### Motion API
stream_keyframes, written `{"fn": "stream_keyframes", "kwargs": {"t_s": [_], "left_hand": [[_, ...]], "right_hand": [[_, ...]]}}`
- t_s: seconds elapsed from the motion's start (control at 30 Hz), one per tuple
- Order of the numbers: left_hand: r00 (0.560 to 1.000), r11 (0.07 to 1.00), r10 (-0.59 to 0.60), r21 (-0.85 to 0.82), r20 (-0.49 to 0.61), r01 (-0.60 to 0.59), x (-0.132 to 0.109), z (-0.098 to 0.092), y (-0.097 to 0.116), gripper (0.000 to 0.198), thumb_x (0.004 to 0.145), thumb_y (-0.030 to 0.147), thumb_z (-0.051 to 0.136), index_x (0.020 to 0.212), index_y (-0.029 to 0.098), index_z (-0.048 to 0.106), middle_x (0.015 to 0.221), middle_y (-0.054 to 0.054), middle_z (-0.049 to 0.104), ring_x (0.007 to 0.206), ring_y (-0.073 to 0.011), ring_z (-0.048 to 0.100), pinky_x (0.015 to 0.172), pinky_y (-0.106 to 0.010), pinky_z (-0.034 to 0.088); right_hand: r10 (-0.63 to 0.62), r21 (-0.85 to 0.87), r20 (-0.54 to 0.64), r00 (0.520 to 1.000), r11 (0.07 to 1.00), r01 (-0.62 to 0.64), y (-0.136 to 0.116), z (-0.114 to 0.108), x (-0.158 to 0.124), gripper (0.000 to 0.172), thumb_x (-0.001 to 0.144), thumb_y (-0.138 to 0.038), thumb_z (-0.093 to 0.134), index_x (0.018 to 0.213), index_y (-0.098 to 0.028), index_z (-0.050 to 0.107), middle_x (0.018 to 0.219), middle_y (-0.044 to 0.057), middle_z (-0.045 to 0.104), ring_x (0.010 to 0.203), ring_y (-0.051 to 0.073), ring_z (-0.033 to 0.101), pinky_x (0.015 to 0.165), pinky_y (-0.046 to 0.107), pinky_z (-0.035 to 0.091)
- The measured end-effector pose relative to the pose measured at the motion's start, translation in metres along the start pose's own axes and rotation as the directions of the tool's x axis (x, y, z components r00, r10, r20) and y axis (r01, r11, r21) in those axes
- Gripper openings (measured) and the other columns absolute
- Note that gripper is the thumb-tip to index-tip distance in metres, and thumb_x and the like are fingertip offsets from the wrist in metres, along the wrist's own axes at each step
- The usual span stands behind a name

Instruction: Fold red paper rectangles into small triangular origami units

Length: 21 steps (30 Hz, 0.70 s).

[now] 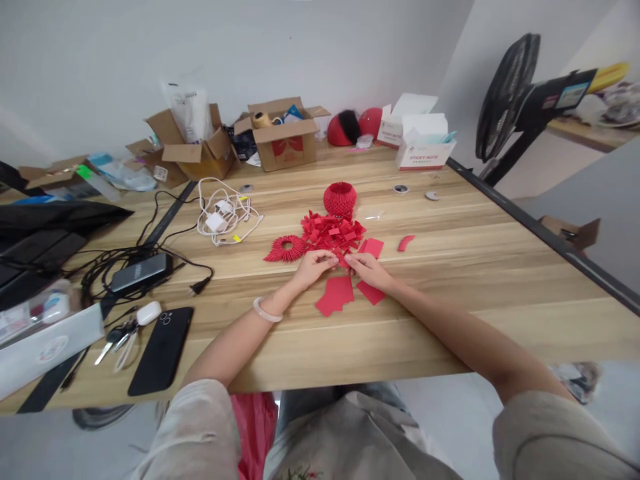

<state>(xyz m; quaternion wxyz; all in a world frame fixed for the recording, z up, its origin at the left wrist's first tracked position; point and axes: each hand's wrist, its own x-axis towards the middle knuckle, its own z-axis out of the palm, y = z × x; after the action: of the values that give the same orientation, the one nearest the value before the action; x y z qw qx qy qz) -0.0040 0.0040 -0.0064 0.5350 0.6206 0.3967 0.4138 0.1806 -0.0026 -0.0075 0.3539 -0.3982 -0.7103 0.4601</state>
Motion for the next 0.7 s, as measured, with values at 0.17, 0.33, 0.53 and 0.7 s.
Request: {"fn": "stream_keyframes", "kwargs": {"t_s": [0.17, 0.33, 0.53, 0.7], "left_hand": [[0.999, 0.998, -0.004, -0.059, -0.034, 0.002, 0.0009, 0.0002, -0.0027, 0.032, 0.067, 0.042, 0.069, 0.074, 0.012, 0.064, 0.064, -0.001, 0.063, 0.060, -0.0112, 0.056, 0.064, -0.023, 0.044], [0.999, 0.998, 0.012, -0.056, -0.039, -0.014, 0.0006, -0.0003, -0.0054, 0.031, 0.066, 0.040, 0.070, 0.076, 0.011, 0.064, 0.067, -0.002, 0.065, 0.061, -0.0111, 0.057, 0.062, -0.022, 0.044], [0.999, 0.999, 0.047, 0.015, 0.012, -0.048, -0.0017, -0.0014, -0.0048, 0.029, 0.063, 0.036, 0.074, 0.069, 0.010, 0.065, 0.065, -0.001, 0.063, 0.058, -0.0096, 0.053, 0.059, -0.021, 0.039], [0.997, 0.994, 0.068, 0.082, 0.045, -0.072, -0.0034, -0.0008, -0.0034, 0.027, 0.065, 0.036, 0.072, 0.069, 0.009, 0.066, 0.063, -0.001, 0.062, 0.058, -0.0098, 0.051, 0.057, -0.020, 0.037]], "right_hand": [[0.005, 0.048, -0.001, 1.000, 0.999, -0.005, 0.0048, -0.0014, -0.0002, 0.054, 0.086, -0.060, 0.036, 0.067, -0.014, 0.059, 0.063, 0.005, 0.061, 0.055, 0.012, 0.052, 0.050, 0.023, 0.040], [-0.032, 0.053, 0.029, 0.999, 0.998, 0.030, 0.0058, -0.0015, -0.0013, 0.046, 0.081, -0.057, 0.049, 0.069, -0.015, 0.060, 0.066, 0.003, 0.060, 0.057, 0.011, 0.052, 0.054, 0.022, 0.041], [-0.043, 0.031, 0.017, 0.999, 0.999, 0.042, 0.0076, -0.0007, 0.0005, 0.044, 0.083, -0.054, 0.047, 0.068, -0.014, 0.057, 0.065, 0.001, 0.056, 0.056, 0.010, 0.051, 0.056, 0.022, 0.041], [-0.061, 0.025, 0.038, 0.997, 0.998, 0.060, 0.0035, 0.0019, -0.0004, 0.041, 0.082, -0.053, 0.051, 0.069, -0.015, 0.057, 0.065, 0.000, 0.055, 0.058, 0.010, 0.051, 0.057, 0.023, 0.042]]}}
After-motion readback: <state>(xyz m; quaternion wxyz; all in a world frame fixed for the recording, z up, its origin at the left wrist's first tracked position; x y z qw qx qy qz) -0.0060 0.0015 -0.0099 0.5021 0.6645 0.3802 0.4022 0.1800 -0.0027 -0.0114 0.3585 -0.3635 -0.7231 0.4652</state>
